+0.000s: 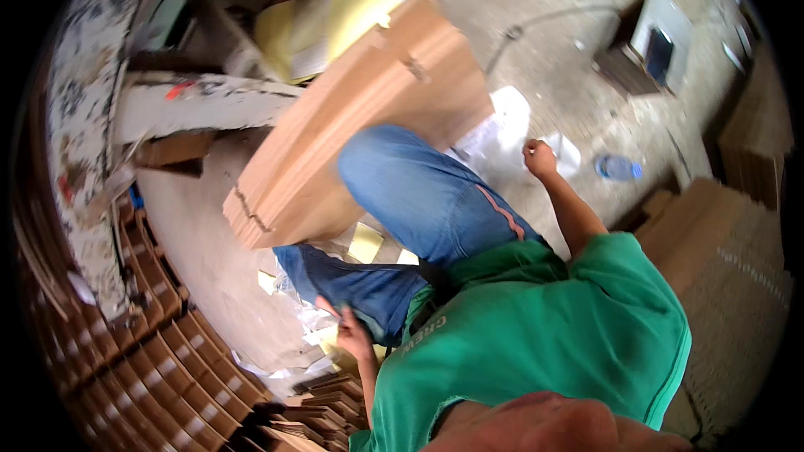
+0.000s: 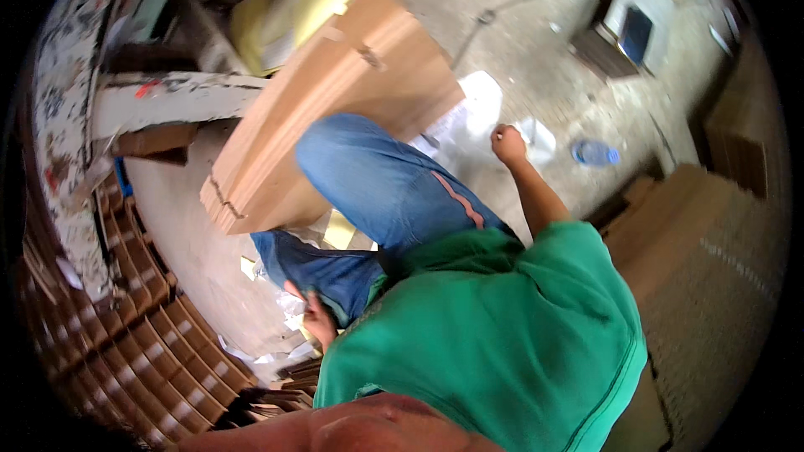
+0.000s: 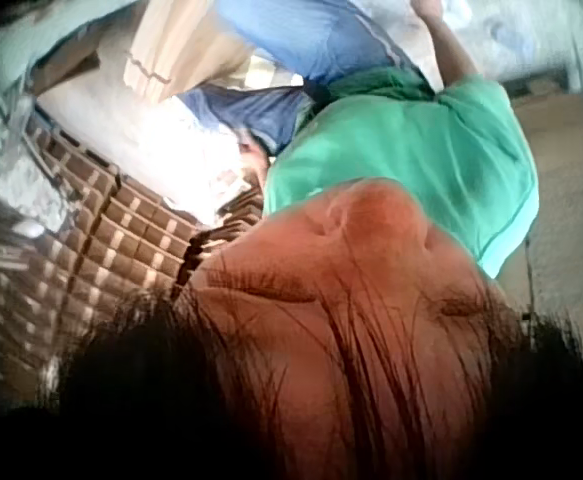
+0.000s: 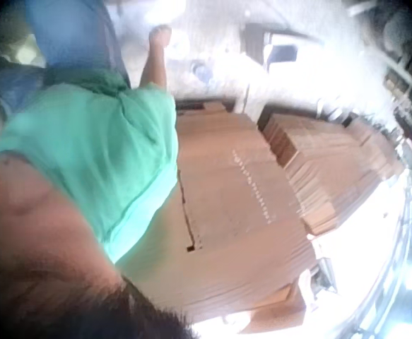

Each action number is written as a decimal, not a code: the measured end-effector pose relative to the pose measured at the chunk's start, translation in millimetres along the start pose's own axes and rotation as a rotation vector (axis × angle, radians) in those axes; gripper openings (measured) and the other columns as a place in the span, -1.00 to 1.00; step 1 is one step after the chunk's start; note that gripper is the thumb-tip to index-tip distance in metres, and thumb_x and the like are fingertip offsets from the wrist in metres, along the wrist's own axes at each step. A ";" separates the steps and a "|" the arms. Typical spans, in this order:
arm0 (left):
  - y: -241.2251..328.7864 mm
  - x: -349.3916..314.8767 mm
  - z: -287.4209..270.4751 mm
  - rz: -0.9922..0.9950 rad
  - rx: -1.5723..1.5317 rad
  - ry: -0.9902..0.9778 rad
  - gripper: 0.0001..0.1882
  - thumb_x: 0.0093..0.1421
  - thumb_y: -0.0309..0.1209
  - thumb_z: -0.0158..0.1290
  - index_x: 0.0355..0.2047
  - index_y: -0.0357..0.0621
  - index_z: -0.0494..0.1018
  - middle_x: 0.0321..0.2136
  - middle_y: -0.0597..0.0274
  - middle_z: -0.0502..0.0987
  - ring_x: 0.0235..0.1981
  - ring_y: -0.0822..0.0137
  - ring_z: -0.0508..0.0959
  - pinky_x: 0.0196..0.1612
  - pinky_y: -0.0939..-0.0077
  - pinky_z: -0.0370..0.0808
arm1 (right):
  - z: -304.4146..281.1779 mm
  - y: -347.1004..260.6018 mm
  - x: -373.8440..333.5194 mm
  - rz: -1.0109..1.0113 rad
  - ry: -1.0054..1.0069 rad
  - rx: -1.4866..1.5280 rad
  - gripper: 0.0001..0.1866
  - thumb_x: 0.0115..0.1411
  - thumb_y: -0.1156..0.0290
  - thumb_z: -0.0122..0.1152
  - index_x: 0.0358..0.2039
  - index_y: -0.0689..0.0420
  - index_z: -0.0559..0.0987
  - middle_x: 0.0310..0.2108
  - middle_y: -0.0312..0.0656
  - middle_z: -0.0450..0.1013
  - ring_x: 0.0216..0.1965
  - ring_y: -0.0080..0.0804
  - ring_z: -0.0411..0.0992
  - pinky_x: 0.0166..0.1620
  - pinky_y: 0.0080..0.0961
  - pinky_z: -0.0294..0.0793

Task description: The person sits on the floor and handles flat wooden boards, peeling off a small white label and stacking the boards. They then stand, carry stacks of boards across the room, and place them on a table before returning to the floor to continue handling the boards.

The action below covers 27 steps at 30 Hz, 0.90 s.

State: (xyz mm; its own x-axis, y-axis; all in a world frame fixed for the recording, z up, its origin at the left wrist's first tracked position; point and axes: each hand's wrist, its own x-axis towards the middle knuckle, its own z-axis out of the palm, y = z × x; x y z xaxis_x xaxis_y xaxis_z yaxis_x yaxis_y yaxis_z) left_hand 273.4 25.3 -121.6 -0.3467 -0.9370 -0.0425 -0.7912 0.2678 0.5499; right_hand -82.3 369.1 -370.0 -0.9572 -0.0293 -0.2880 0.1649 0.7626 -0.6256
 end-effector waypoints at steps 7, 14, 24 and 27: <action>-13.1 -49.5 -42.4 0.182 0.297 -0.323 -0.58 0.04 -0.15 0.11 -0.73 -0.23 0.34 -0.83 0.09 0.33 -0.81 0.19 0.34 -0.68 0.40 0.32 | -66.2 -138.6 112.9 -0.272 0.270 0.627 -0.85 0.10 0.37 0.07 -0.42 0.16 0.54 -0.56 -0.32 0.42 -0.57 -0.61 0.29 -0.49 -0.67 0.30; 40.2 -10.1 -28.1 0.367 0.461 -0.417 -0.51 -0.07 0.00 0.13 -0.77 -0.15 0.28 -0.80 0.13 0.39 -0.76 0.12 0.43 -0.68 0.32 0.36 | -115.5 -343.1 120.4 -0.868 0.346 0.549 -0.88 0.06 0.41 0.10 -0.40 0.15 0.54 -0.41 -0.25 0.46 -0.41 -0.46 0.36 -0.44 -0.59 0.32; 70.8 23.7 -7.1 0.372 0.320 -0.193 -0.62 -0.06 -0.14 0.17 -0.73 -0.15 0.35 -0.79 0.18 0.39 -0.77 0.18 0.42 -0.69 0.37 0.34 | -106.5 -362.6 129.5 -0.934 0.410 0.400 -0.87 0.08 0.45 0.05 -0.34 0.15 0.51 -0.30 -0.13 0.44 -0.20 -0.28 0.36 -0.13 -0.47 0.31; 59.7 27.6 -3.0 0.365 0.223 -0.167 -0.61 -0.05 -0.20 0.18 -0.78 -0.14 0.30 -0.81 0.17 0.36 -0.79 0.17 0.40 -0.70 0.36 0.33 | -107.4 -320.8 119.2 -0.782 0.482 0.418 -0.81 0.13 0.44 0.01 -0.24 0.17 0.50 -0.18 -0.12 0.40 -0.11 -0.31 0.34 -0.05 -0.50 0.30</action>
State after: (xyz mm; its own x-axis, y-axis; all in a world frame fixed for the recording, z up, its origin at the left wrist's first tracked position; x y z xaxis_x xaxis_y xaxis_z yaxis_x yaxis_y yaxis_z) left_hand 218.2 14.8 -87.4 -0.6850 -0.7281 -0.0232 -0.6849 0.6328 0.3613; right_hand -274.8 190.4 -125.9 -0.8114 -0.0891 0.5776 -0.5683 0.3506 -0.7443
